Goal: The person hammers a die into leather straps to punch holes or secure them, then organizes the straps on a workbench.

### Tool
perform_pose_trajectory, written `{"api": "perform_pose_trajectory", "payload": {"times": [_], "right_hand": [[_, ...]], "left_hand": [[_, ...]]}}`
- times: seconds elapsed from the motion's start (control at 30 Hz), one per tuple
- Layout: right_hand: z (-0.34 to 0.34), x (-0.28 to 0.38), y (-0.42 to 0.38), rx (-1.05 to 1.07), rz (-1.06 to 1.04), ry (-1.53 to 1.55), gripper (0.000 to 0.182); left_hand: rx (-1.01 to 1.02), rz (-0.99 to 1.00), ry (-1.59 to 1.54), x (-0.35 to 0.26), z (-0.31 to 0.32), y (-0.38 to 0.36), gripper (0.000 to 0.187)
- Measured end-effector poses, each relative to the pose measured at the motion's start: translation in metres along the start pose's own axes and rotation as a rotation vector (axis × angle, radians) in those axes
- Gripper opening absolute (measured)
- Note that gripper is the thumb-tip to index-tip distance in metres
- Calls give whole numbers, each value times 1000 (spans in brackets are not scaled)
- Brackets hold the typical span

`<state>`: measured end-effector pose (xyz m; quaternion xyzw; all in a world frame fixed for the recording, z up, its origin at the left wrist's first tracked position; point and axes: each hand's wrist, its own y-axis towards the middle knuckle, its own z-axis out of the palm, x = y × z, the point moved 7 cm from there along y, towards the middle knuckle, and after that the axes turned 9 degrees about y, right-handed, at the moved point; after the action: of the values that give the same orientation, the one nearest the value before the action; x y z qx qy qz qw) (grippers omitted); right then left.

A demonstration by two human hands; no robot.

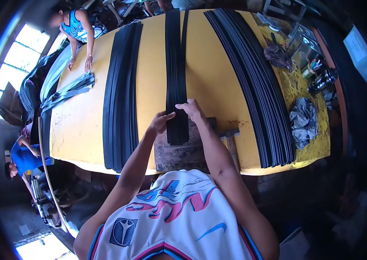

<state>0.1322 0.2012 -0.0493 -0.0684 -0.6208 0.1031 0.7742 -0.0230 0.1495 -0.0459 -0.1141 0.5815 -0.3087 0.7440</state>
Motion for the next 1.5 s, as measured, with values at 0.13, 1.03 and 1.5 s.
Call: {"api": "perform_pose_trajectory", "payload": {"times": [0.13,1.03,1.5], "right_hand": [[-2,-2,-11,-86,244,46,95],[-39,-1,-8,-108,352,-531,49],[-69,-4,-30,-55,214,-501,55]], "left_hand": [[0,-102,159,-7,-11,18,37],[-243,-243,220,33,-76,60,35],[-159,858,1257,18,44,-135,42]]}}
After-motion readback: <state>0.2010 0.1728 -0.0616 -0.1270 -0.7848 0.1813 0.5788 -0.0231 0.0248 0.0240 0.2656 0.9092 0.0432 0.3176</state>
